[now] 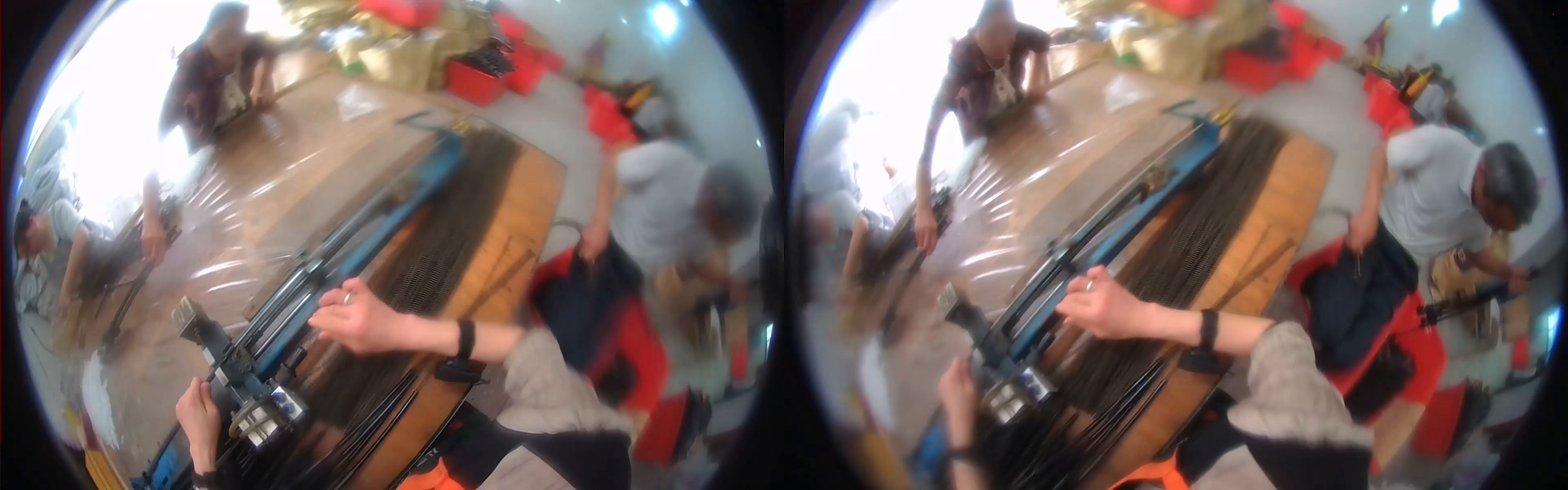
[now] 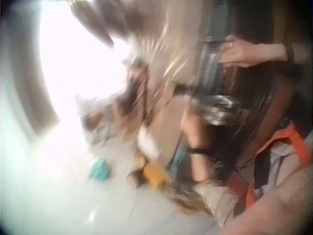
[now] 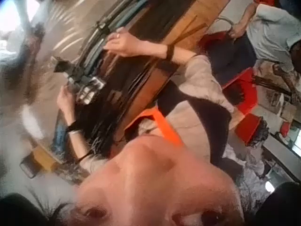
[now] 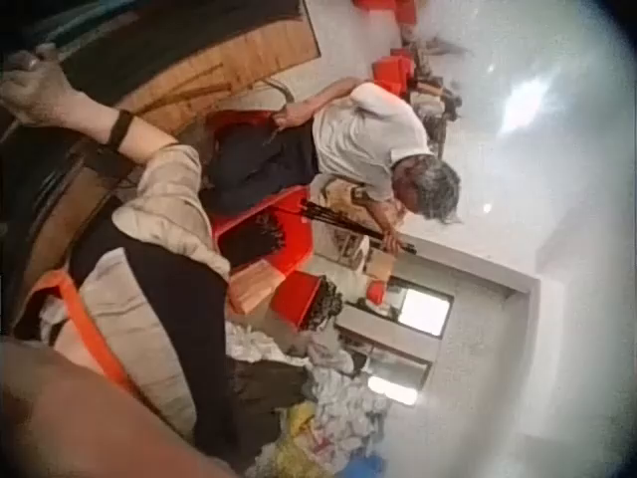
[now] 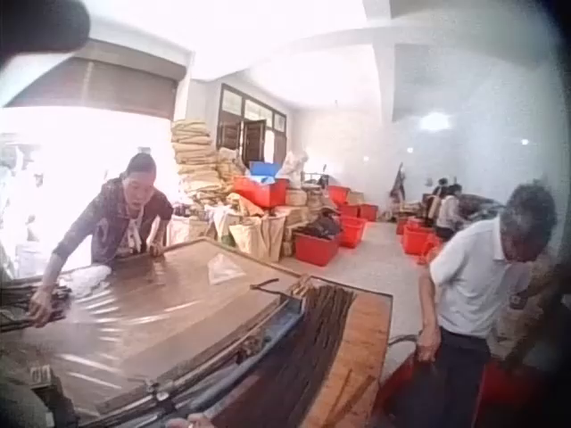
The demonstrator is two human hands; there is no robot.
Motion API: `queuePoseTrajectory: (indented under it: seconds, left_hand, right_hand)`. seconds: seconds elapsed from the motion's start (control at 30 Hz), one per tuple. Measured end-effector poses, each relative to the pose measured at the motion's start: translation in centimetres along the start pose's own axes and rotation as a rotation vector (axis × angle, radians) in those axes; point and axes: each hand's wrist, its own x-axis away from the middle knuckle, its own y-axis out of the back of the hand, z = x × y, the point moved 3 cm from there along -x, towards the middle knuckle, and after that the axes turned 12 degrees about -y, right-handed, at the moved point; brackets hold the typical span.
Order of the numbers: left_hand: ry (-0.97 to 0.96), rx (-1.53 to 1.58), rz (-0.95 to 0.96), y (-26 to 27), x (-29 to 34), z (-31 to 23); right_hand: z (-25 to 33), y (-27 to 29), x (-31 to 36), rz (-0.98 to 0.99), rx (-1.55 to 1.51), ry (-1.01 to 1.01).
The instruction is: Sorting and arranging thin metal wires or rods onto a fabrication jig on an assembly table.
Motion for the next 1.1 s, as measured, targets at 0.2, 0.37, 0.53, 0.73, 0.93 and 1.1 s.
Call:
queuePoseTrajectory:
  seconds: [0.2,0.37,0.53,0.73,0.93,1.1]
  left_hand:
    - [0.019,-0.023,0.040,0.0,-0.2,0.1]
    - [0.044,-0.011,-0.006,0.3,0.2,-0.4]
    - [-0.043,-0.086,-0.064,-1.1,0.2,-0.4]
    - [-0.169,-0.184,-0.022,-2.4,0.0,2.5]
    - [-0.403,-0.746,-0.219,2.7,1.9,4.4]
    - [-0.329,-0.285,-0.039,2.5,10.5,-11.6]
  right_hand:
    - [1.6,-0.1,0.5,0.106,-0.191,-0.102]
    - [3.1,-3.5,-0.2,0.240,-0.333,-0.118]
    - [2.7,-4.7,0.9,0.265,-0.572,-0.155]
    - [1.8,-2.2,0.1,0.348,-0.335,-0.085]
    - [7.2,5.2,11.7,0.670,-0.059,0.199]
    - [7.6,3.4,13.0,0.583,-0.070,0.145]
